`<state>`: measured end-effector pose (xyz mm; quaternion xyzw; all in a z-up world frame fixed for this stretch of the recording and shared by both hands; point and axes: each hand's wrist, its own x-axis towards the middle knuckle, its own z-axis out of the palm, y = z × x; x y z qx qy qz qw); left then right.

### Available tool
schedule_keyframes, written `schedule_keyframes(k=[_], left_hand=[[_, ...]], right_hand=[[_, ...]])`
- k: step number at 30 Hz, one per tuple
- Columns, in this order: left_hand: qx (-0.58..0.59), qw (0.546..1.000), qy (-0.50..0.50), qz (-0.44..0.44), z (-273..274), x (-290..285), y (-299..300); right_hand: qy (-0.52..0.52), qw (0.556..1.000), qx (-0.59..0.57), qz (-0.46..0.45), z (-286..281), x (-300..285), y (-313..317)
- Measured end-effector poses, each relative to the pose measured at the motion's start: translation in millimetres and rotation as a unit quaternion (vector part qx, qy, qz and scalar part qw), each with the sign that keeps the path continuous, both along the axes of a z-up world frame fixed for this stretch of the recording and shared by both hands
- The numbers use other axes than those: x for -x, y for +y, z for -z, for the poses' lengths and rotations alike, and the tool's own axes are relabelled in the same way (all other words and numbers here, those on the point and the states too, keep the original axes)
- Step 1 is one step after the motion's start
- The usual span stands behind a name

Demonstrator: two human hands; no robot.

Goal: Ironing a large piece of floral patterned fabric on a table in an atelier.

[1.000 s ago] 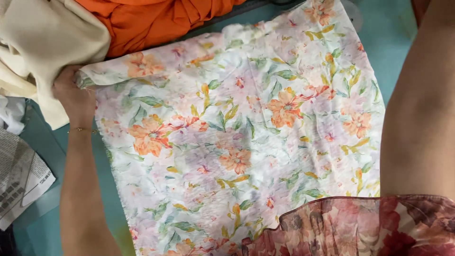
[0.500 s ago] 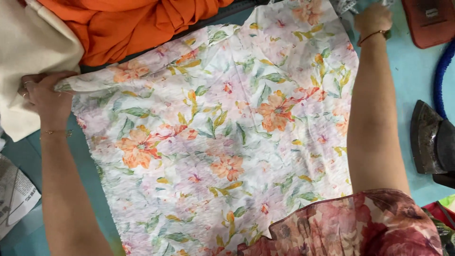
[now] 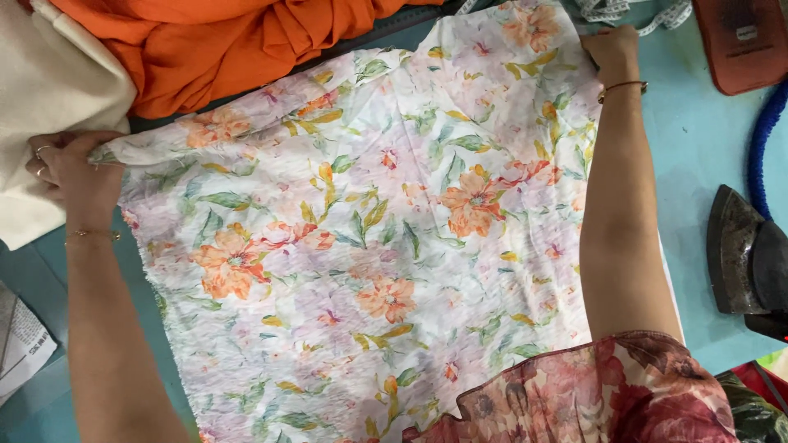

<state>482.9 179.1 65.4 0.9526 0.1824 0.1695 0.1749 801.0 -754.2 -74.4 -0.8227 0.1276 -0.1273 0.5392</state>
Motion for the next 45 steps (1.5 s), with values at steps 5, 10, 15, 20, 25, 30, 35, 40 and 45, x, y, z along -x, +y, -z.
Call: schedule_keyframes(k=[5,10,15,20,25,30,35,40,45], left_hand=[[-0.020,1.000,-0.004,0.021,39,-2,35],[-0.003,1.000,0.018,-0.004,-4,1,-7],[0.023,0.999,0.029,0.002,10,-1,9],[0.073,0.997,0.033,-0.011,-10,0,-9],[0.070,0.997,0.014,-0.025,-8,-3,-13],[0.031,0.999,0.007,-0.018,15,-6,2],[0.031,0.998,0.032,-0.050,4,-11,-13],[0.016,0.999,-0.001,-0.042,12,-12,-13],[-0.036,0.998,-0.052,-0.020,9,-8,-14]], right_hand=[[-0.018,0.898,0.439,-0.014,-11,4,11],[-0.131,0.932,0.331,-0.062,-12,8,20],[-0.023,0.954,0.298,-0.026,-3,0,15],[0.114,0.991,-0.043,-0.052,-30,17,11],[0.044,0.941,-0.334,-0.030,-14,51,-60],[-0.061,0.810,-0.573,0.112,44,63,-178],[-0.220,0.933,0.042,0.280,53,71,-181],[-0.245,0.846,0.419,0.218,-59,102,-7],[-0.235,0.933,0.260,-0.077,-57,72,63]])
